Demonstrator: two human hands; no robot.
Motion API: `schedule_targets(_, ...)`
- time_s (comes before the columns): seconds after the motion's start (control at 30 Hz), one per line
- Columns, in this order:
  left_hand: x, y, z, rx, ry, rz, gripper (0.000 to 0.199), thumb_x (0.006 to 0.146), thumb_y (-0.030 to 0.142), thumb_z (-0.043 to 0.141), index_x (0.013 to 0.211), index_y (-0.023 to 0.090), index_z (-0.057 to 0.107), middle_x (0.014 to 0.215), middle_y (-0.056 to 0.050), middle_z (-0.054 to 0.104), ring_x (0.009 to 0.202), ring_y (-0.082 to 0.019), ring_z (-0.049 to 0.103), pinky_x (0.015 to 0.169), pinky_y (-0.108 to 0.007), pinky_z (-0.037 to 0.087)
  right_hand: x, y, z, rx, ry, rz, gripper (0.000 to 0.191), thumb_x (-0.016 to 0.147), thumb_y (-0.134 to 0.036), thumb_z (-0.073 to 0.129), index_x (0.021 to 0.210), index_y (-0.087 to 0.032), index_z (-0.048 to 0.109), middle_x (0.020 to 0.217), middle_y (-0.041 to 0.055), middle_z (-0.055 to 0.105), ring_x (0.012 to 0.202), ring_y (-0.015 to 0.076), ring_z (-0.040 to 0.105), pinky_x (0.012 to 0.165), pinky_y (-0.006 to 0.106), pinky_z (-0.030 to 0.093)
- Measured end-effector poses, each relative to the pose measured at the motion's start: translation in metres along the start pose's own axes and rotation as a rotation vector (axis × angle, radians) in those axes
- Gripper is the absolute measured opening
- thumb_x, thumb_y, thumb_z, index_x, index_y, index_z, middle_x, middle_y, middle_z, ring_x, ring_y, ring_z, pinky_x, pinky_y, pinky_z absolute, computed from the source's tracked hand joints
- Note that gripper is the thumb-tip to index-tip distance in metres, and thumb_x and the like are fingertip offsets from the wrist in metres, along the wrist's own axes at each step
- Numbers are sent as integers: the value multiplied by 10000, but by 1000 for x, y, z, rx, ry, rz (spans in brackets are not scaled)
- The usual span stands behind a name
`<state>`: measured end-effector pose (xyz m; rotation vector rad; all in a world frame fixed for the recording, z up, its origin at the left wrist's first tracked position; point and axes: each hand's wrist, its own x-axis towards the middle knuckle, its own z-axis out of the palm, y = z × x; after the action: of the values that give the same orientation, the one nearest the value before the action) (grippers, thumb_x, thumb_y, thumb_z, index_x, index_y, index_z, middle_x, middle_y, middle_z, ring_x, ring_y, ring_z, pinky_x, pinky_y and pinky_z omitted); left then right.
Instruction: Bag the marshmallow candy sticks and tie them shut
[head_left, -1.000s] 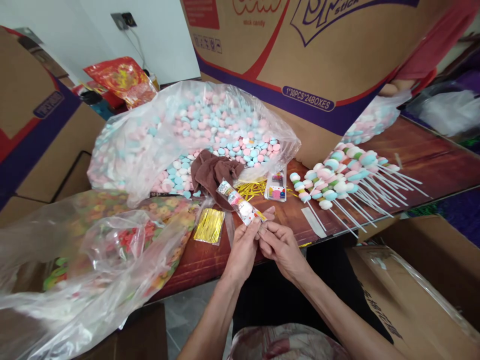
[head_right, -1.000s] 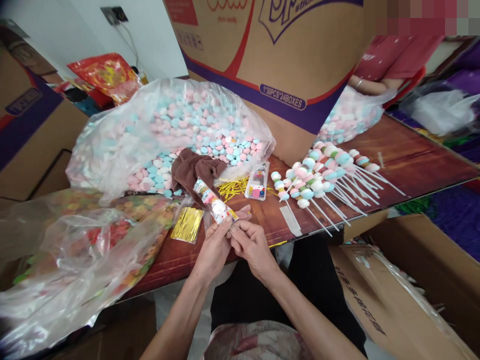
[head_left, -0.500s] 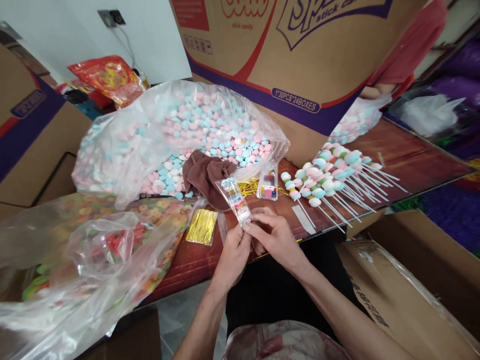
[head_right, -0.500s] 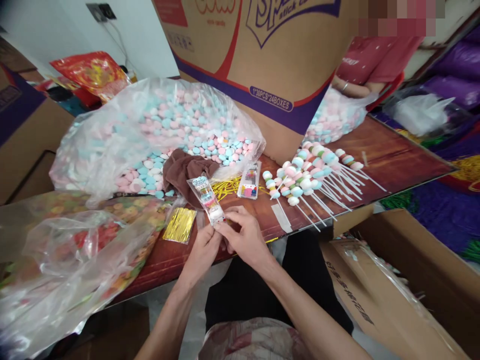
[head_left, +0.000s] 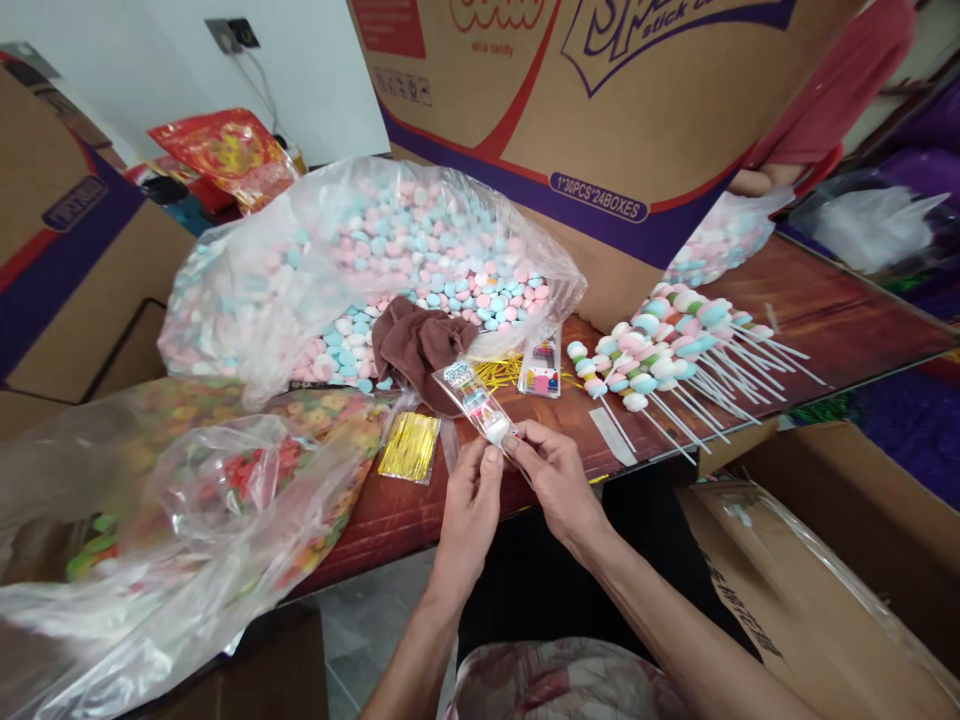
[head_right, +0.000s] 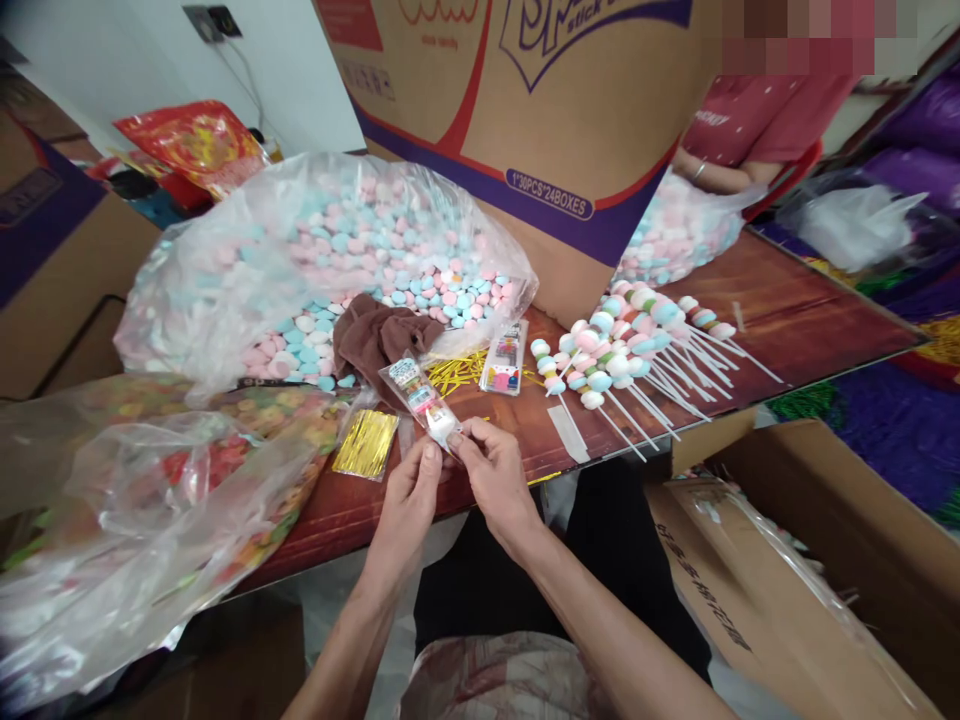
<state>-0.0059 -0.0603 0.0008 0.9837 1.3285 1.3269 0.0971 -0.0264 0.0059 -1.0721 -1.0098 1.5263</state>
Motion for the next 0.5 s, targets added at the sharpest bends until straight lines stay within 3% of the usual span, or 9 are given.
schedule_targets(0.13,3,-4,7,-224,-18,-125,329,847,490,656,829,166,705,706,-4,604,696,-135,545,694,-245,448,-5,9,3,-57,-14,36,305,845,-423,640,684,-186,537,563,-49,481,472,73,381,440,206,293)
schedule_targets(0.23,4,1,7,-424,-78,-212,310,787,469,732,878,172,730,674,5,602,632,-115,546,678,-245,478,-10,8,5,83,-39,168,400,835,-507,653,650,-187,499,440,-94,372,373,42,235,373,199,170)
schedule_targets(0.33,1,9,-6,-503,-132,-259,267,755,427,773,884,194,756,706,-18,651,637,-129,590,670,-259,505,-17,3,9,342,-284,370,455,819,-575,652,639,-189,491,375,-129,281,327,26,150,353,187,150)
schedule_targets(0.4,-4,12,-19,-506,-97,-250,208,705,386,822,807,214,766,748,-35,690,692,-152,628,664,-255,510,-21,2,13,476,-499,474,468,804,-581,670,626,-195,475,362,-139,256,310,24,142,346,182,168)
schedule_targets(0.5,-11,15,-34,-484,-82,-236,192,696,355,830,824,224,771,794,-44,706,695,-170,639,660,-285,525,-24,6,17,480,-621,480,467,787,-597,678,635,-194,497,381,-114,353,300,40,234,344,194,245)
